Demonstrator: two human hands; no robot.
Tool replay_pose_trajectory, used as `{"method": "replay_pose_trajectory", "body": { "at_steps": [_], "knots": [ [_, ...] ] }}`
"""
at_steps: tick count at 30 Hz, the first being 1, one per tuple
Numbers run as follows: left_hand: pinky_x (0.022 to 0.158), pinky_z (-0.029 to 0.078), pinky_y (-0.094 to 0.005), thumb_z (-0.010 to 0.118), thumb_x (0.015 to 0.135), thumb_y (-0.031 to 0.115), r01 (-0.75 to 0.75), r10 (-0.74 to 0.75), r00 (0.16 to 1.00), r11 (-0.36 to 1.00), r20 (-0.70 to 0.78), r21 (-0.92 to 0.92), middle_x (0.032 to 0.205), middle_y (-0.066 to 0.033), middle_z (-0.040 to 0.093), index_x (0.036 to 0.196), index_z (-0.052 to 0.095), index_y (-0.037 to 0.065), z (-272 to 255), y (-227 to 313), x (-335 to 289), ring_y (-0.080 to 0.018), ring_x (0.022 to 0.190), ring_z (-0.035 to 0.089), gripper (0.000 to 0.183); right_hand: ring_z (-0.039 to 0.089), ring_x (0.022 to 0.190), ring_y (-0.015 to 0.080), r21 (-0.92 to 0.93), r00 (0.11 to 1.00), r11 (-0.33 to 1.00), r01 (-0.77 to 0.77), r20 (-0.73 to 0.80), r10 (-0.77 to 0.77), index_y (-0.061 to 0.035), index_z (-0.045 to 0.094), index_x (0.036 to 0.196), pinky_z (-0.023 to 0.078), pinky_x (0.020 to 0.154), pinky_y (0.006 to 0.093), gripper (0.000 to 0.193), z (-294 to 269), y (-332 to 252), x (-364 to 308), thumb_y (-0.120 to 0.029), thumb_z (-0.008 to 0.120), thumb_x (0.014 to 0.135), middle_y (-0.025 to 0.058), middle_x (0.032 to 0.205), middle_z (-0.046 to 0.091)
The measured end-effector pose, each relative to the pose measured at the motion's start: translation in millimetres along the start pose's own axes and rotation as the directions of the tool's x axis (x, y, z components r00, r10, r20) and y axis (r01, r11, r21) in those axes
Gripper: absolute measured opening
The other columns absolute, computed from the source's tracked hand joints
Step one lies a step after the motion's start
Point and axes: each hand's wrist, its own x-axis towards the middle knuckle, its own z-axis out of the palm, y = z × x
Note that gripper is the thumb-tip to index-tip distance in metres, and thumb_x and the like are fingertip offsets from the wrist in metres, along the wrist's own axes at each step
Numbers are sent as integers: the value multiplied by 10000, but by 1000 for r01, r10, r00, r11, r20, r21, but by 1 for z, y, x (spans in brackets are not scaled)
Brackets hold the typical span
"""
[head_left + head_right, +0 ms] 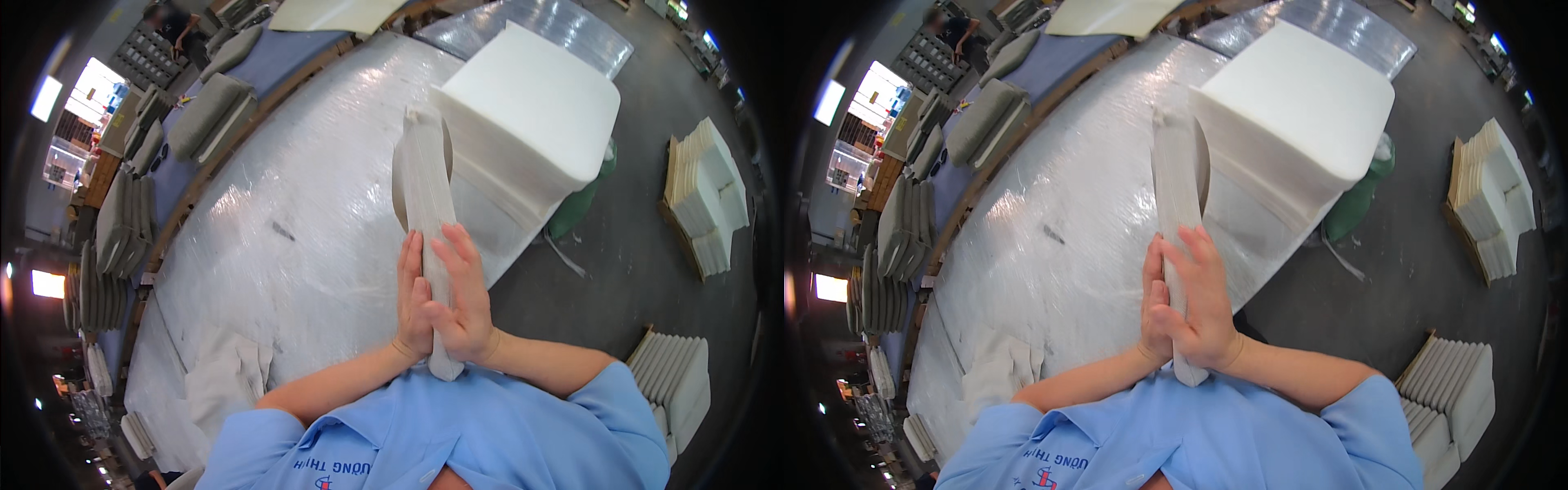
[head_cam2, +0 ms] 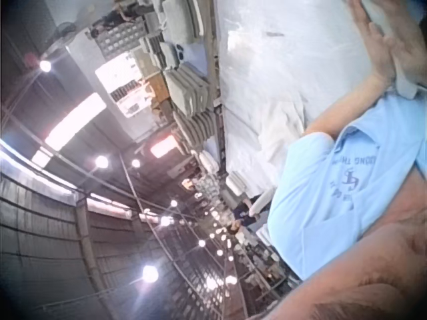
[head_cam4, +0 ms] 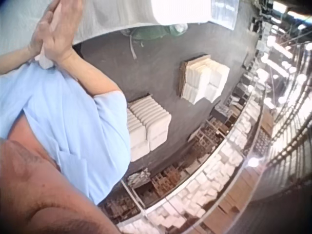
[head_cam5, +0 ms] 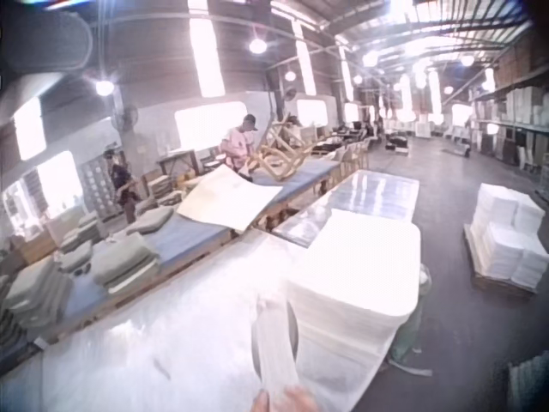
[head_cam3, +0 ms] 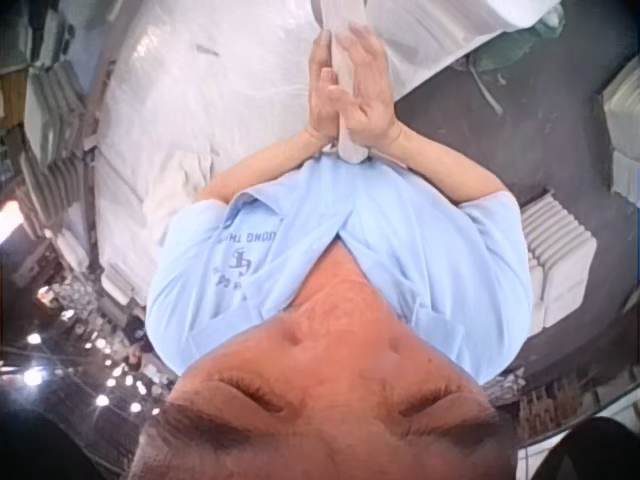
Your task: The person repeatedly folds a light-colored fabric cover around a cushion insert, tucks the edges, and smooths the surface. They handle one cushion at a time, adjusting the cover and pressing the sides to maintain shape.
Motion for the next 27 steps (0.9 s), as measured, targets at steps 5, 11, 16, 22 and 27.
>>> {"method": "replay_pose_trajectory", "body": {
  "at_steps": [5,11,16,22,27],
  "knots": [
    [1273,243,-409,268,1145,475,122,-122,992,984,9,-127,1719,-159,217,1686,110,29,-8,8,14,-288,1577,243,719,322,1527,328,617,909,706,-349,40,414,3,274,1623,267,1249,434,701,2,39,25,-472,413,1127,213,1629,345],
    [1284,213,-387,275,1134,539,224,-236,971,959,-47,-175,1737,-152,177,1694,67,39,-22,13,61,-268,1603,182,779,335,1508,344,516,894,756,-403,44,446,-4,298,1615,255,1253,443,680,22,58,50,-473,393,1132,233,1613,352],
    [1292,188,-398,286,1138,498,167,-174,983,981,-65,-94,1737,-172,172,1689,94,27,-19,-3,56,-289,1604,176,750,339,1504,378,41,984,986,-164,-61,167,-6,305,1616,251,1253,452,682,22,43,50,-419,474,1099,257,1607,354],
    [1300,168,-391,275,1136,509,130,-130,992,988,0,-79,1745,-159,152,1691,94,42,-26,-15,67,-277,1611,157,748,342,1505,404,-245,988,960,137,108,-114,14,363,1589,266,1245,466,711,14,17,70,-509,418,1112,268,1639,293],
    [1291,199,-391,270,1141,502,131,-134,991,981,-12,-145,1728,-177,198,1683,135,25,-37,-14,88,-285,1596,199,735,370,1490,384,355,966,911,-209,-73,250,-5,348,1598,266,1245,441,651,24,65,84,-413,475,1106,261,1596,365]
  ]
}}
